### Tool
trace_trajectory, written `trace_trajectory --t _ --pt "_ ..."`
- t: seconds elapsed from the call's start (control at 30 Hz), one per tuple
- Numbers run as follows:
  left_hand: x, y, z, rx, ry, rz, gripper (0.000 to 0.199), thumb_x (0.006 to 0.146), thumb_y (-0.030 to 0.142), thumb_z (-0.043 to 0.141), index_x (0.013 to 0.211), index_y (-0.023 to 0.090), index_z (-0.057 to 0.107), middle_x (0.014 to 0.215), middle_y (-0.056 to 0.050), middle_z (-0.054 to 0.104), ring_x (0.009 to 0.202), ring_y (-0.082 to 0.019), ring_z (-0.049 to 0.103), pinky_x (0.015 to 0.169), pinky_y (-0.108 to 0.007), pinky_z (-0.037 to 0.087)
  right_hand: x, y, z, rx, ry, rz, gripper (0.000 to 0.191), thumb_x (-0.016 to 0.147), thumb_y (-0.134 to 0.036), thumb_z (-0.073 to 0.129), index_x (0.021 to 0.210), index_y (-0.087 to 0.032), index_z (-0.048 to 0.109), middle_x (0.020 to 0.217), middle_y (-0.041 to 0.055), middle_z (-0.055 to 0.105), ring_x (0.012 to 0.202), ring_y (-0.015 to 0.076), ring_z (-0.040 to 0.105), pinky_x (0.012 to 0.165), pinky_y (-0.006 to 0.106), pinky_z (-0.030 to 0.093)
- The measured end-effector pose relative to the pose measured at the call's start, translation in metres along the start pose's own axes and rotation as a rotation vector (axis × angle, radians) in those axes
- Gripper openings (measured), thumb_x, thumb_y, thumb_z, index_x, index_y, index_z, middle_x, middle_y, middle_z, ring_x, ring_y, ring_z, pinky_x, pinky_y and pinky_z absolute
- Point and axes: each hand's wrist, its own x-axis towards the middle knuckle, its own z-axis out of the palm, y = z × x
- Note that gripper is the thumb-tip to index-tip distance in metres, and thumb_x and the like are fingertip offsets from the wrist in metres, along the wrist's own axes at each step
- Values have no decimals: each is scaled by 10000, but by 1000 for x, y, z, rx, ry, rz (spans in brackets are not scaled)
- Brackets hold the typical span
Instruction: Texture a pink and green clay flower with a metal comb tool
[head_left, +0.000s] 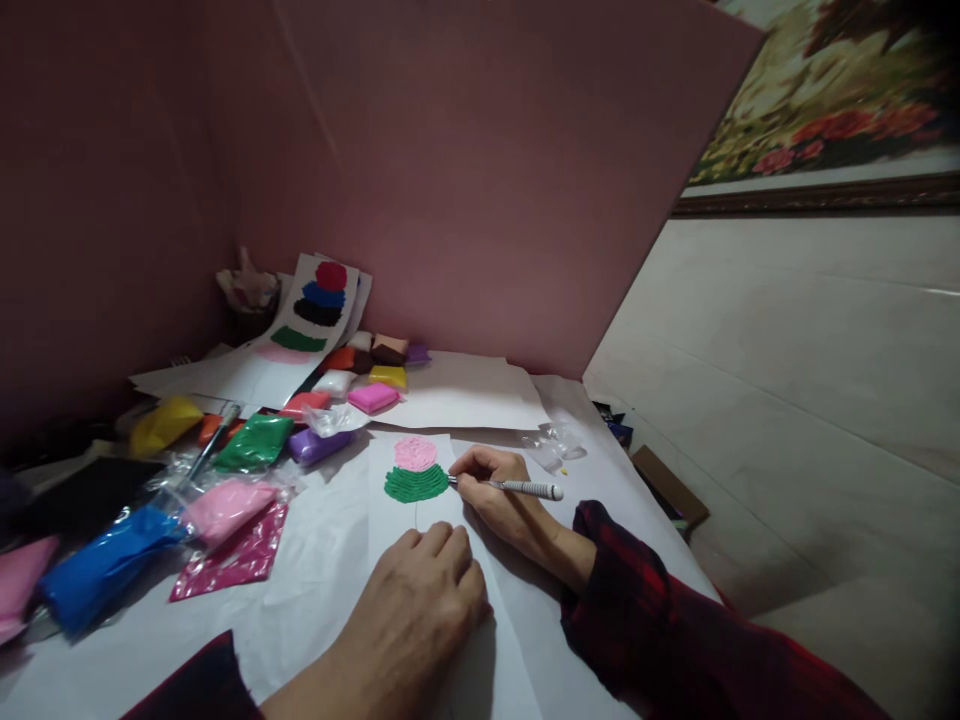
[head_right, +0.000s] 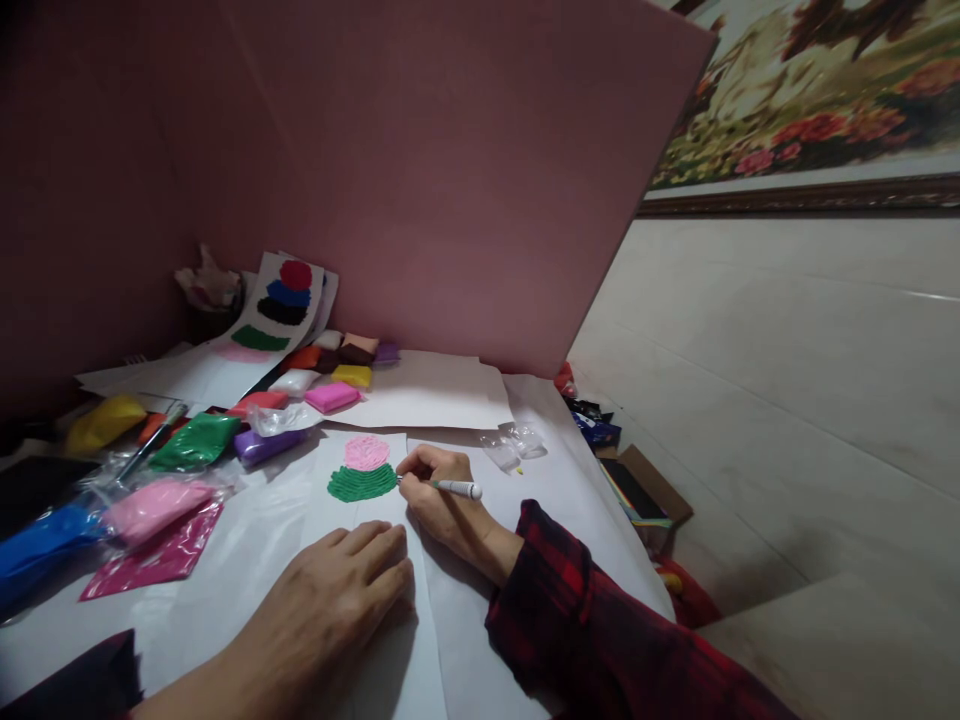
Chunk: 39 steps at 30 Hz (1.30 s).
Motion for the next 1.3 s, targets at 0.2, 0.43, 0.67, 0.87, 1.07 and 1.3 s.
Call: trace_trajectory --t 0.2,0.43,0.67,0.87,1.07,1.3 --pt "-2 0 4 -9 46 -2 92 864 176 656 773 183 641 833 -13 670 785 -207 599 635 -328 386 0 3 1 7 -5 -15 165 702 -99 524 695 -168 674 629 -2 622 594 120 522 552 228 386" --pt "-2 -1 6 -2 64 3 90 858 166 660 775 185 631 825 -10 663 785 -201 592 633 -321 380 0 1 0 22 -19 -8 157 698 -95 535 689 -167 674 631 -4 621 596 120 525 558 227 394" --pt "-2 0 4 5 34 -4 83 850 158 663 777 187 639 838 -11 674 790 -211 605 631 -328 392 0 2 0 21 -31 -20 143 711 -104 548 694 -168 676 654 4 640 617 126 545 580 233 411" --pt "-1 0 2 1 24 2 82 859 163 652 782 185 638 840 -14 673 800 -206 606 643 -323 400 -1 0 -1 18 -38 -28 145 699 -102 548 690 -166 678 645 3 641 606 126 543 571 235 408" --pt "-1 0 3 3 33 1 88 843 147 662 769 183 632 838 -14 679 795 -217 614 633 -329 407 -1 0 0 24 -49 -28 161 698 -96 542 700 -169 686 656 9 648 612 129 549 571 237 412" --pt "-1 1 3 -1 34 5 83 833 151 676 769 183 635 839 -14 681 797 -217 614 629 -329 400 -2 -2 -1 29 -56 -26 165 695 -95 542 707 -166 691 648 8 644 603 127 542 570 240 409"
